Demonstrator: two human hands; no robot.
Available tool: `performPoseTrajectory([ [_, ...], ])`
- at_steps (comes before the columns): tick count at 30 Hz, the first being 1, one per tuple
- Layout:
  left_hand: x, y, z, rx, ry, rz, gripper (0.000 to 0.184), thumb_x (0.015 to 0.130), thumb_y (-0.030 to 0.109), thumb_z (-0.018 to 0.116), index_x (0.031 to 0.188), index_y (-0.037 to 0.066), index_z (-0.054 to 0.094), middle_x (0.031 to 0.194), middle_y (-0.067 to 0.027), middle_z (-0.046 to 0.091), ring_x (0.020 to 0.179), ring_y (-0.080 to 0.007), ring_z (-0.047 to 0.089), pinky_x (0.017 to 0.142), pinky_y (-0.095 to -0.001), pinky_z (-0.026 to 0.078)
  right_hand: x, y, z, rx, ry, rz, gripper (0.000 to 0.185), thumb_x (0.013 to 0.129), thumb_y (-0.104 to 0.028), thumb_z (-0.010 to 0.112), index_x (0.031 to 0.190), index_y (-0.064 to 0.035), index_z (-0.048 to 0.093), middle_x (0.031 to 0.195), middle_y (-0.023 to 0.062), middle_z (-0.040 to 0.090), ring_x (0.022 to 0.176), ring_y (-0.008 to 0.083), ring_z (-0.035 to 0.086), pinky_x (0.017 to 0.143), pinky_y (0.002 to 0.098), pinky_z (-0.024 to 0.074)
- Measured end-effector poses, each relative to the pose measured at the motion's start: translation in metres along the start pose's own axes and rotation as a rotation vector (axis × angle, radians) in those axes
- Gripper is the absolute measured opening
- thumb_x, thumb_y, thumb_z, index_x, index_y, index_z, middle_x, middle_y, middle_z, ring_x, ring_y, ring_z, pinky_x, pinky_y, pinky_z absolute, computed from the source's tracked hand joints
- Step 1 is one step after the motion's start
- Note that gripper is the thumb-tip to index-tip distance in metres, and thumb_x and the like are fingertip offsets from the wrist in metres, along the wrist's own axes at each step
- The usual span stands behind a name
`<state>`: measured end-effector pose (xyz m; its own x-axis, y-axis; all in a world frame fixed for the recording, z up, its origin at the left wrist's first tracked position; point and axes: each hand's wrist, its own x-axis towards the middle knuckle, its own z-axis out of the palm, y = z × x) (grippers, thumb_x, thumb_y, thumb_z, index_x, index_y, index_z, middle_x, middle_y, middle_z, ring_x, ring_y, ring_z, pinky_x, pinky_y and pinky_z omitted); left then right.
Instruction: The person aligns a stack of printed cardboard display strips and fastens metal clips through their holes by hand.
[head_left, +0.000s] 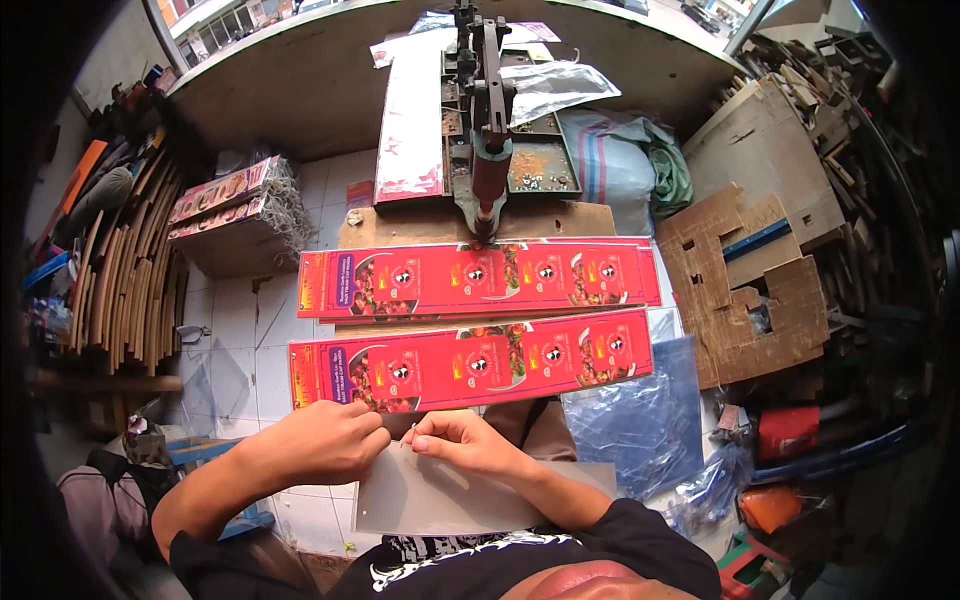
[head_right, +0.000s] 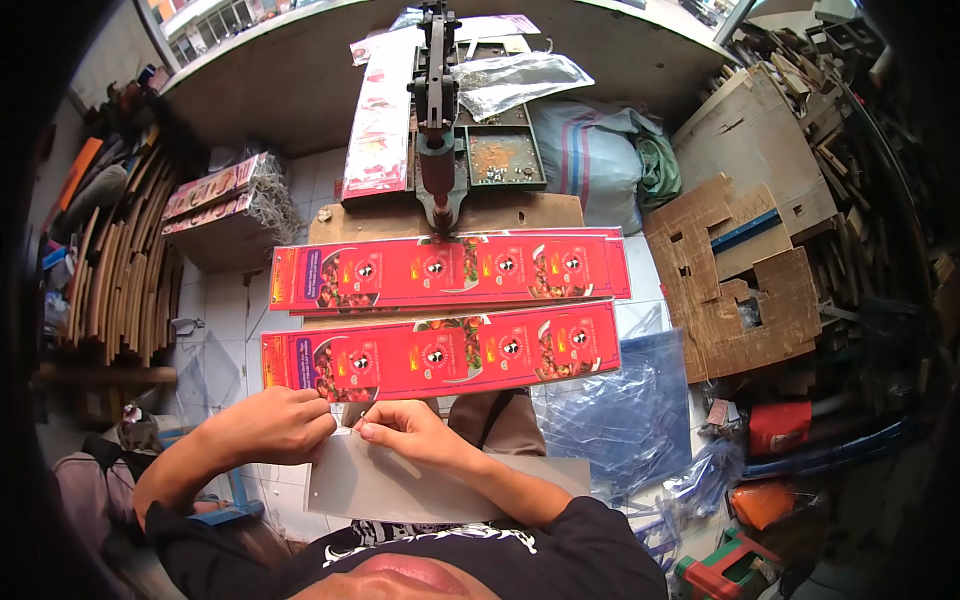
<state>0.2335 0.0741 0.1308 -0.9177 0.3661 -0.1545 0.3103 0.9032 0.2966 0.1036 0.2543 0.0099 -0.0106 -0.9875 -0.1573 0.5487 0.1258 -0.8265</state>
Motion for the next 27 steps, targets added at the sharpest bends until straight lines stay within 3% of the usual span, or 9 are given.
performPoseTrajectory([
  [4, -0.002, -0.002, -0.003, 0.039, 0.008, -0.060, 0.018, 0.070, 0.014, 0.065, 0.075, 0.004, 0.051, 0.073, -0.0080, 0.055, 0.072, -0.0238, 0.060, 0.057, -0.0360, 0.053, 0.001, 0.003, -0.002, -0.011, -0.001, -0.002, 0.020, 0.095, -0.020, 0.061, 0.096, 0.0002, 0.062, 0.091, 0.0002, 0.064, 0.084, 0.0040, 0.054, 0.075, 0.0220, 0.0450],
  [8, -0.014, -0.012, -0.017, 0.017, 0.145, -0.167, 0.017, 0.070, 0.010, 0.066, 0.078, 0.004, 0.051, 0.073, -0.0083, 0.056, 0.070, -0.0257, 0.061, 0.059, -0.0364, 0.053, -0.001, -0.002, -0.002, 0.016, -0.011, -0.004, 0.020, 0.095, -0.021, 0.062, 0.096, -0.0003, 0.063, 0.091, 0.0001, 0.064, 0.084, 0.0045, 0.055, 0.076, 0.0226, 0.0453],
  [12, -0.017, -0.002, -0.032, -0.010, 0.030, -0.218, 0.017, 0.072, 0.012, 0.067, 0.082, 0.005, 0.055, 0.078, -0.0068, 0.057, 0.074, -0.0237, 0.061, 0.065, -0.0365, 0.053, 0.001, -0.001, -0.006, 0.065, -0.017, 0.036, 0.018, 0.095, -0.019, 0.061, 0.097, -0.0011, 0.064, 0.099, 0.0038, 0.067, 0.091, 0.0072, 0.058, 0.084, 0.0247, 0.0460],
  [14, -0.014, 0.004, -0.033, 0.050, 0.192, -0.175, 0.016, 0.075, 0.015, 0.066, 0.087, 0.008, 0.059, 0.088, -0.0042, 0.061, 0.085, -0.0197, 0.062, 0.077, -0.0357, 0.052, 0.002, 0.000, -0.006, 0.053, -0.025, 0.038, 0.019, 0.095, -0.020, 0.061, 0.097, -0.0012, 0.064, 0.099, 0.0041, 0.067, 0.092, 0.0079, 0.059, 0.084, 0.0253, 0.0463],
  [15, -0.012, 0.005, -0.032, 0.049, 0.193, -0.176, 0.016, 0.075, 0.015, 0.066, 0.087, 0.008, 0.059, 0.088, -0.0042, 0.061, 0.085, -0.0197, 0.062, 0.077, -0.0357, 0.052, 0.002, -0.001, -0.005, 0.053, -0.026, 0.039, 0.019, 0.095, -0.020, 0.061, 0.097, -0.0012, 0.064, 0.099, 0.0041, 0.067, 0.092, 0.0079, 0.059, 0.084, 0.0253, 0.0463],
  [17, -0.009, 0.006, -0.028, 0.195, 0.246, 0.023, 0.013, 0.077, 0.015, 0.063, 0.090, 0.013, 0.061, 0.098, 0.0000, 0.062, 0.097, -0.0154, 0.061, 0.090, -0.0363, 0.049, 0.001, -0.005, -0.004, 0.062, -0.013, 0.042, 0.019, 0.095, -0.020, 0.060, 0.097, -0.0013, 0.064, 0.099, 0.0054, 0.067, 0.093, 0.0083, 0.059, 0.086, 0.0260, 0.0465],
  [20, -0.012, 0.000, -0.006, 0.169, 0.250, 0.148, 0.010, 0.078, 0.015, 0.062, 0.089, 0.015, 0.061, 0.101, 0.0020, 0.063, 0.101, -0.0138, 0.061, 0.094, -0.0377, 0.049, 0.000, -0.007, -0.008, 0.088, 0.002, 0.040, 0.018, 0.096, -0.019, 0.059, 0.097, -0.0009, 0.063, 0.100, 0.0065, 0.067, 0.094, 0.0094, 0.060, 0.086, 0.0264, 0.0470],
  [26, -0.009, -0.005, 0.009, 0.163, 0.391, 0.189, 0.009, 0.079, 0.014, 0.062, 0.088, 0.012, 0.062, 0.099, 0.0010, 0.064, 0.096, -0.0141, 0.063, 0.091, -0.0357, 0.051, -0.004, -0.025, -0.013, 0.195, 0.108, 0.072, 0.019, 0.097, -0.017, 0.057, 0.100, 0.0006, 0.062, 0.106, 0.0100, 0.066, 0.095, 0.0140, 0.063, 0.087, 0.0294, 0.0505],
  [27, -0.008, -0.006, 0.010, 0.149, 0.410, 0.200, 0.010, 0.079, 0.014, 0.062, 0.089, 0.011, 0.062, 0.099, 0.0006, 0.064, 0.096, -0.0146, 0.064, 0.091, -0.0354, 0.052, -0.003, -0.023, -0.020, 0.114, 0.117, -0.003, 0.019, 0.097, -0.016, 0.056, 0.102, 0.0010, 0.062, 0.108, 0.0117, 0.065, 0.096, 0.0152, 0.063, 0.088, 0.0309, 0.0513],
])
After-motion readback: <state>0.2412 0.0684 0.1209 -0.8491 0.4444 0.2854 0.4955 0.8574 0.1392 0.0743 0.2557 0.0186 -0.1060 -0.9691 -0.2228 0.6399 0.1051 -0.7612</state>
